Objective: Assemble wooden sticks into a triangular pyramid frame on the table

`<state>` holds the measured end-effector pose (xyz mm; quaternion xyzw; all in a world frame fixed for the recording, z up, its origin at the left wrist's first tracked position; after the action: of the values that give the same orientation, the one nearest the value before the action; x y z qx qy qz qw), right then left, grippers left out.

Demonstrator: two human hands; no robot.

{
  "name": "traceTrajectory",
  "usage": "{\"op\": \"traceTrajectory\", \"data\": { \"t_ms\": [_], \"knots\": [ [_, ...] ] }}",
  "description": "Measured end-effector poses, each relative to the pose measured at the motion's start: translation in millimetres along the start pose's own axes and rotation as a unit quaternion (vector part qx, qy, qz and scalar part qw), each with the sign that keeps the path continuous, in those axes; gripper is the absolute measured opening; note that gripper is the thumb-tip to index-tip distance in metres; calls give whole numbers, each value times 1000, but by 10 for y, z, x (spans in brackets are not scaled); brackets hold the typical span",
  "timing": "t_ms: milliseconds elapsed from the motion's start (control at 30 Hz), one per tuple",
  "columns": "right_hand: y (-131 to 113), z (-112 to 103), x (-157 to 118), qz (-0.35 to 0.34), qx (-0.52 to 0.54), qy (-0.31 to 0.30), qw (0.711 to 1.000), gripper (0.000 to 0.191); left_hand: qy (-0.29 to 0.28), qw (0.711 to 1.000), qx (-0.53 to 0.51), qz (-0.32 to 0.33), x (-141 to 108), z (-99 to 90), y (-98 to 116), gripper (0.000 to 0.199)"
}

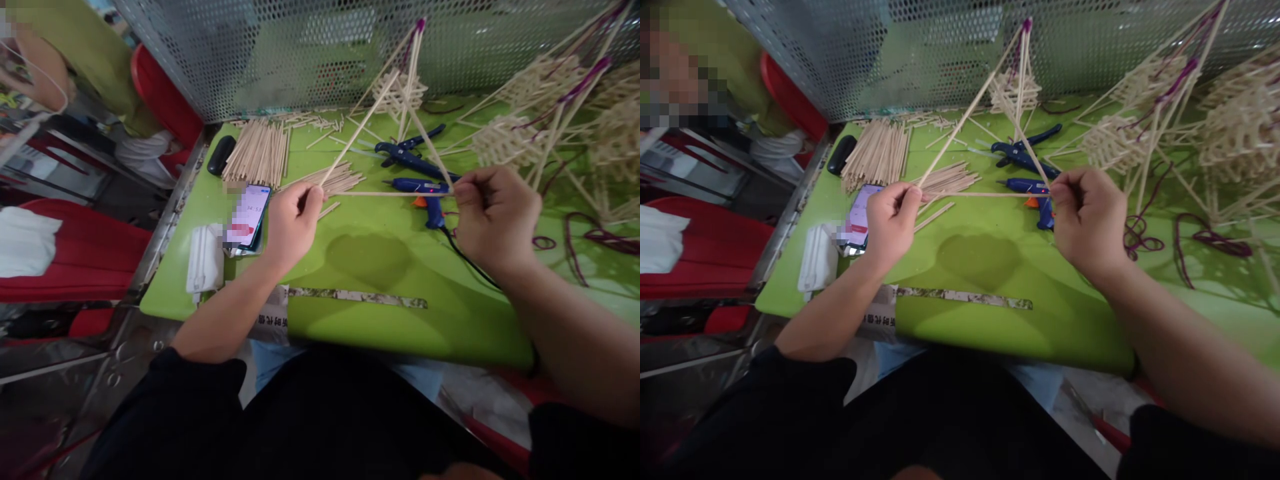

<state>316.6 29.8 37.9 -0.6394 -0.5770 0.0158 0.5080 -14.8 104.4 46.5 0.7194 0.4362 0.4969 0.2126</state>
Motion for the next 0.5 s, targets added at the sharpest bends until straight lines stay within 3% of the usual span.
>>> {"op": "traceTrajectory", "data": {
  "t_ms": [233,500],
  "knots": [
    [-132,-77,-11,-95,-32,55,993,10,-7,1000,-17,-17,-7,12,-19,41],
    [-196,-150,-58,-182,-25,141,973,34,-20,992,-102,-72,-29,73,-145,34]
  ]
}}
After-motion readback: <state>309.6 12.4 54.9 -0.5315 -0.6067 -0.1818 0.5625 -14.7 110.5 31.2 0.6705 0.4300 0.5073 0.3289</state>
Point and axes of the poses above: each hand's wrist, its own x-axis towards the middle knuckle, its own z-axis out of the palm, y = z × x, the point moved 7 cm from there along x, towards the middle knuckle, and after that the axes turned 4 degrees about y, right-handed, at the moved point
